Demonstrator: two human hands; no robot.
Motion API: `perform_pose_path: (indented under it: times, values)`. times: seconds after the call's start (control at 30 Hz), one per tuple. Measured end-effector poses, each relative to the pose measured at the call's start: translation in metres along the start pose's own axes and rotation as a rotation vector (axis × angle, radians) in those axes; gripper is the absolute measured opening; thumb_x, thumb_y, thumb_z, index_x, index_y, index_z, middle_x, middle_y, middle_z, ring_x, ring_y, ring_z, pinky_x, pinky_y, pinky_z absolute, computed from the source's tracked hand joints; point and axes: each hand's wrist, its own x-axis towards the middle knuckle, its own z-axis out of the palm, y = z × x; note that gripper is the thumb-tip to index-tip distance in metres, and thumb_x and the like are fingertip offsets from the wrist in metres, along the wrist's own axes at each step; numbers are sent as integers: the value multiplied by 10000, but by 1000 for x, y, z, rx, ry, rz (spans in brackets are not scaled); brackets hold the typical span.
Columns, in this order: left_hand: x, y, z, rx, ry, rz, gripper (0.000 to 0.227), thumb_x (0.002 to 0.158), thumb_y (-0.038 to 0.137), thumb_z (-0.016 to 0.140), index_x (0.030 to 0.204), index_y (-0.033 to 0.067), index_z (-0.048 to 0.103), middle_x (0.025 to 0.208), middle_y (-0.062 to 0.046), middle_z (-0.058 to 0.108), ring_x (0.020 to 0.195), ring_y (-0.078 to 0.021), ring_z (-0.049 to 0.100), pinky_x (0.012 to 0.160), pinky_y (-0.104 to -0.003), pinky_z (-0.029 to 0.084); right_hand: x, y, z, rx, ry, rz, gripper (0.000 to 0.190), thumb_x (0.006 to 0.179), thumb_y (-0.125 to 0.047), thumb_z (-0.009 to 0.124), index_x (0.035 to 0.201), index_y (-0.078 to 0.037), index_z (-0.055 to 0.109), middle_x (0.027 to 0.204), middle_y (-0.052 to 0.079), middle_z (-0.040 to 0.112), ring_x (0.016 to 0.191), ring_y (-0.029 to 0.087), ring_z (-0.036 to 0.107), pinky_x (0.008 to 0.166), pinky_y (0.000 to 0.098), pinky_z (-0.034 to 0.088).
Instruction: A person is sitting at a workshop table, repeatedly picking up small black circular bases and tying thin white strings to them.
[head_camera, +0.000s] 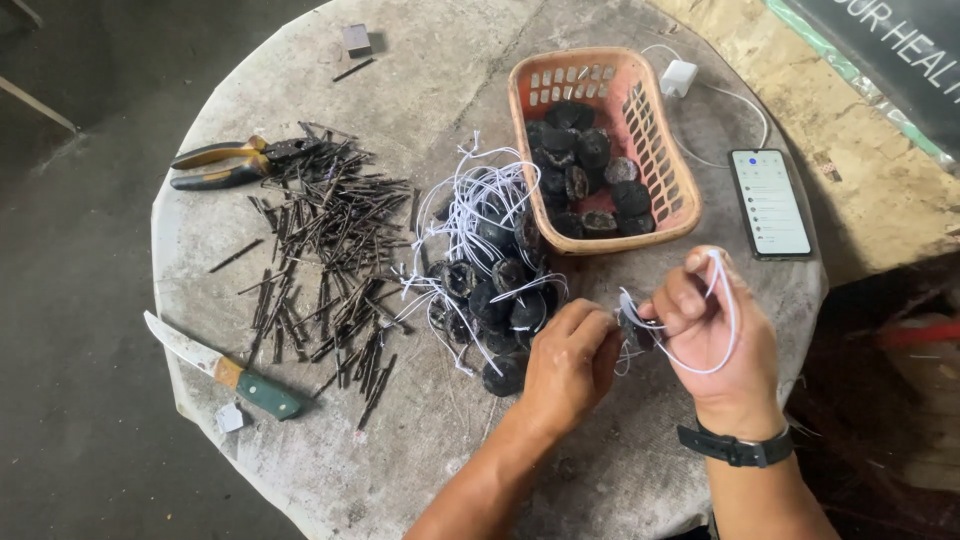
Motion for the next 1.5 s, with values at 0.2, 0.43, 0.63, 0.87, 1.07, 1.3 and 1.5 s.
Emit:
perform_pose_path:
  times: [0.2,0.43,0.63,0.87,1.07,1.3,1.5]
  values:
    - [-1,2,-1,-43,-45,-11,105,828,18,509,739,31,454,685,-70,459,572,-215,454,472,-307,376,5,0,-12,384,12,202,100,836,-210,515,852,-114,490,524,-85,320,436,22,263,564,183,315]
    - [-2,1,2,-38,-34,-37,21,817,48,520,815,48,541,765,-66,494,684,-218,487,592,-333,355,8,-2,-17,367,83,215,66,842,-185,464,839,-122,486,501,-88,298,410,18,216,486,168,259]
    - [2,6,-1,-131,56,-42,85,763,48,573,705,94,531,723,-61,497,668,-273,553,586,-319,447,18,21,-57,306,67,255,150,907,-245,382,930,-179,515,532,-120,365,390,10,333,657,269,426]
    - [-5,2,5,-317,32,-82,70,799,69,529,740,96,554,755,-65,496,679,-264,553,586,-303,455,17,23,-52,188,167,285,82,891,-212,425,901,-171,496,576,-134,346,424,-14,301,656,233,412]
    - [1,7,0,-414,120,-32,149,857,107,484,734,65,557,723,-66,475,670,-240,525,586,-300,450,23,36,-79,252,249,323,94,875,-257,463,891,-175,507,660,-106,418,541,25,425,710,308,458]
    - [8,9,-5,-465,189,-17,178,869,98,458,725,49,550,695,-81,498,626,-242,513,570,-313,447,22,30,-90,366,356,255,107,834,-199,507,860,-120,575,846,-13,615,797,108,608,752,312,474]
    - [3,4,-2,-516,210,-105,226,873,105,464,667,55,544,590,-60,500,531,-219,496,506,-291,425,19,13,-78,504,358,173,76,814,-131,524,851,-89,578,869,-19,632,819,99,612,807,306,461]
